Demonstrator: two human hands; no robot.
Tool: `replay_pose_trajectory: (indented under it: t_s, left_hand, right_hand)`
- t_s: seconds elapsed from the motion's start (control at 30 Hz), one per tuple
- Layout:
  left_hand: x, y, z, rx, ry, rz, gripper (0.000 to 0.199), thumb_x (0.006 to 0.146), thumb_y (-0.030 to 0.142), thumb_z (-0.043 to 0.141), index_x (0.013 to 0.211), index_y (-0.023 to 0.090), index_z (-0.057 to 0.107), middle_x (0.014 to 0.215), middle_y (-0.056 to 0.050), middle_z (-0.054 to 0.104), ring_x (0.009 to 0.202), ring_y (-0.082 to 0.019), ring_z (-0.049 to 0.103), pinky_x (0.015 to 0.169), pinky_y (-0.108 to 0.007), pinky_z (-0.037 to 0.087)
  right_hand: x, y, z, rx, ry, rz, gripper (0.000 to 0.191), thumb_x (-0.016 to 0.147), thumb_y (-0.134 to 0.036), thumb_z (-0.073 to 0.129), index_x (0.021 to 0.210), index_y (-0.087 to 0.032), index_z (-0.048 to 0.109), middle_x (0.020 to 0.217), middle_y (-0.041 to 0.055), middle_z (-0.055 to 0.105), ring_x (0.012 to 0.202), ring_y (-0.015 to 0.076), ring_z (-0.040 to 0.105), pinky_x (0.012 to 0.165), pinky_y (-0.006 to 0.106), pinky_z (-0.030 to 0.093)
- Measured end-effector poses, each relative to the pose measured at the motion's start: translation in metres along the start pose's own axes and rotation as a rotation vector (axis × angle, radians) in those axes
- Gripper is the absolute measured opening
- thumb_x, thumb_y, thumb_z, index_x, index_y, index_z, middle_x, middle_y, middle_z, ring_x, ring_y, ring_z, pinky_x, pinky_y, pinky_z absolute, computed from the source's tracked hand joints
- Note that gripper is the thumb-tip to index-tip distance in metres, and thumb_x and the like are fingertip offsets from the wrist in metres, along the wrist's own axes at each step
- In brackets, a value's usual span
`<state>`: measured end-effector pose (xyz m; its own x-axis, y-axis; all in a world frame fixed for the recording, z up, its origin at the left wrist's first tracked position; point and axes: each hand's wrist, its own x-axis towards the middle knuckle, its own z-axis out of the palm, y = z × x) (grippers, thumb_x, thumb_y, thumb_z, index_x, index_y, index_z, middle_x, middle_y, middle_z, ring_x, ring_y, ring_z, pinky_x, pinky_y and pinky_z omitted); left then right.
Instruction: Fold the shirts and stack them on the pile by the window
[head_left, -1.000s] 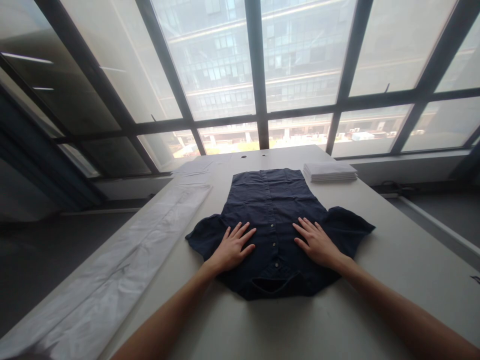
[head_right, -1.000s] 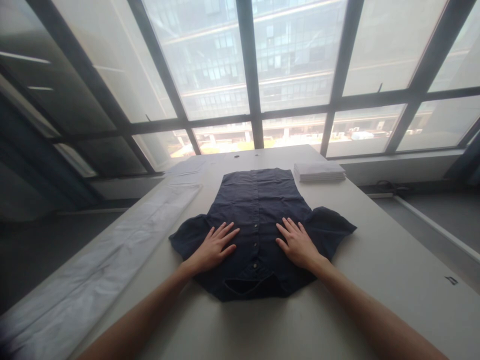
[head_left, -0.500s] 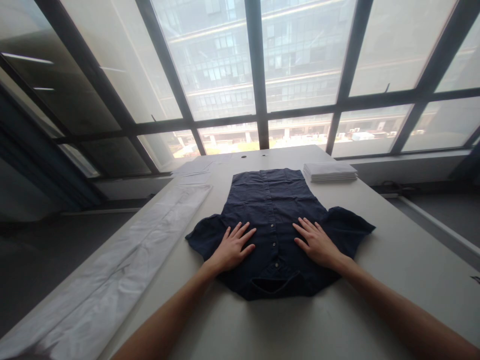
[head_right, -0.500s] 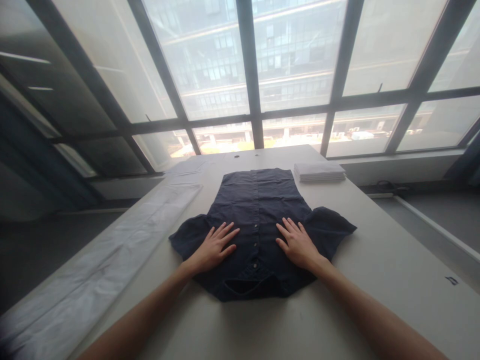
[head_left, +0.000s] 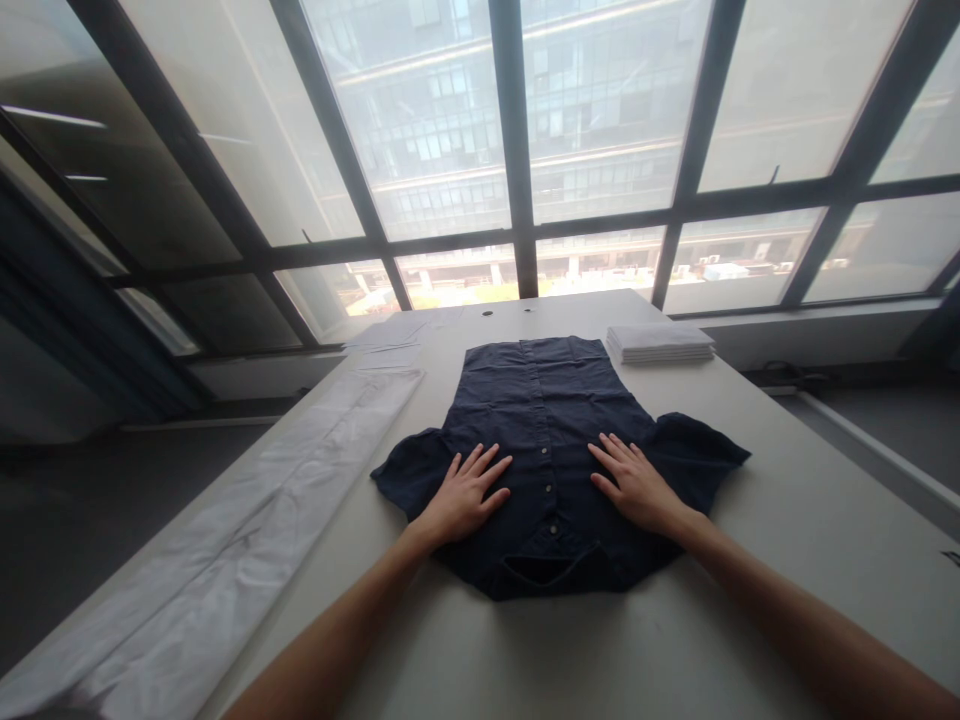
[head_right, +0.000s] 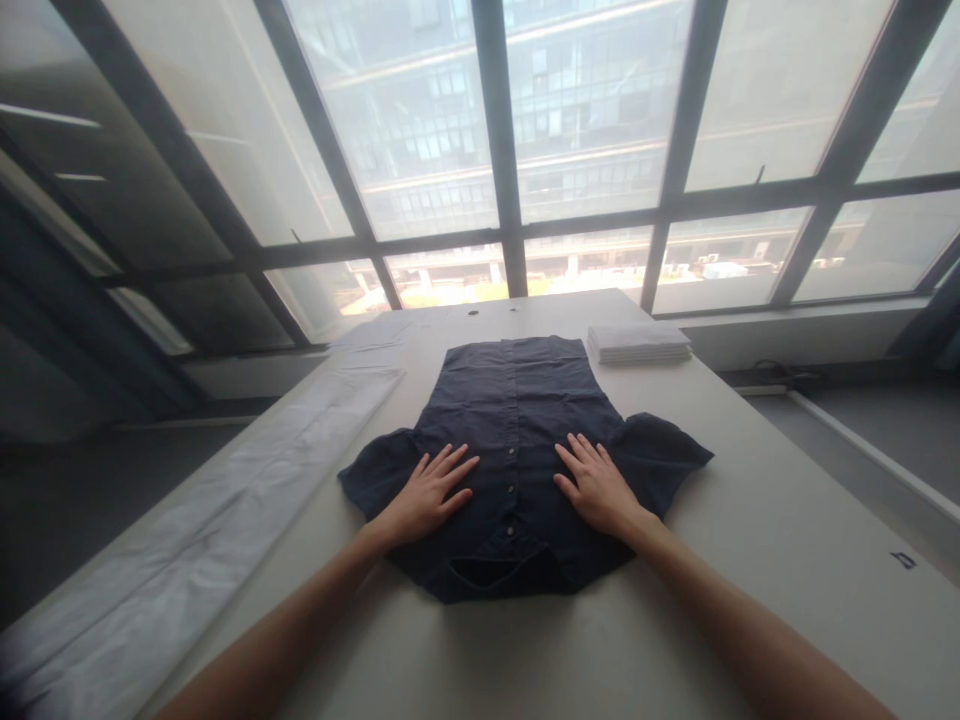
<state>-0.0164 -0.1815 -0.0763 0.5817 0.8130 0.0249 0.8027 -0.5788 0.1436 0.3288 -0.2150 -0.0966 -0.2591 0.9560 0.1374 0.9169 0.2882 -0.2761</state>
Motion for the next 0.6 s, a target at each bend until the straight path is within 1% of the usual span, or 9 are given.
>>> replay_pose_trajectory:
  t_s: [0.13, 0.23, 0.4, 0.6]
  left_hand:
    - [0.000, -0.001, 0.000, 0.007, -0.010, -0.001, 0.059, 0.104, 0.060, 0.035, 0.158, 0.038, 0.031, 0.168, 0.000, 0.019, 0.155, -0.030, 0.015, 0.122, -0.060, 0.013]
    - [0.000, -0.001, 0.001, 0.013, -0.018, -0.010, 0.058, 0.104, 0.059, 0.036, 0.158, 0.039, 0.031, 0.168, 0.001, 0.019, 0.155, -0.030, 0.014, 0.122, -0.060, 0.013]
    - [0.001, 0.001, -0.001, 0.014, -0.026, -0.017, 0.058, 0.104, 0.059, 0.036, 0.158, 0.038, 0.031, 0.168, 0.001, 0.018, 0.155, -0.030, 0.014, 0.122, -0.060, 0.013]
    - [0.000, 0.003, -0.003, 0.014, -0.034, -0.022, 0.058, 0.104, 0.058, 0.036, 0.158, 0.037, 0.031, 0.168, 0.000, 0.018, 0.155, -0.030, 0.014, 0.122, -0.060, 0.013]
  right_hand:
    - [0.000, 0.002, -0.001, 0.019, 0.009, 0.004, 0.060, 0.101, -0.047, 0.041, 0.154, -0.018, 0.043, 0.164, 0.0132, 0.028, 0.153, 0.0265, 0.022, 0.123, 0.049, 0.020]
    - [-0.001, 0.005, -0.001, -0.002, 0.010, 0.021, 0.059, 0.101, -0.047, 0.041, 0.154, -0.018, 0.043, 0.164, 0.0137, 0.029, 0.153, 0.0276, 0.022, 0.123, 0.051, 0.019]
    - [-0.002, 0.014, -0.001, -0.040, 0.012, 0.093, 0.059, 0.102, -0.047, 0.039, 0.154, -0.020, 0.043, 0.164, 0.0130, 0.027, 0.154, 0.0287, 0.018, 0.122, 0.055, 0.017]
    - [-0.002, 0.018, 0.001, -0.051, 0.019, 0.105, 0.059, 0.102, -0.048, 0.038, 0.154, -0.020, 0.043, 0.165, 0.0119, 0.028, 0.154, 0.0281, 0.017, 0.123, 0.055, 0.017]
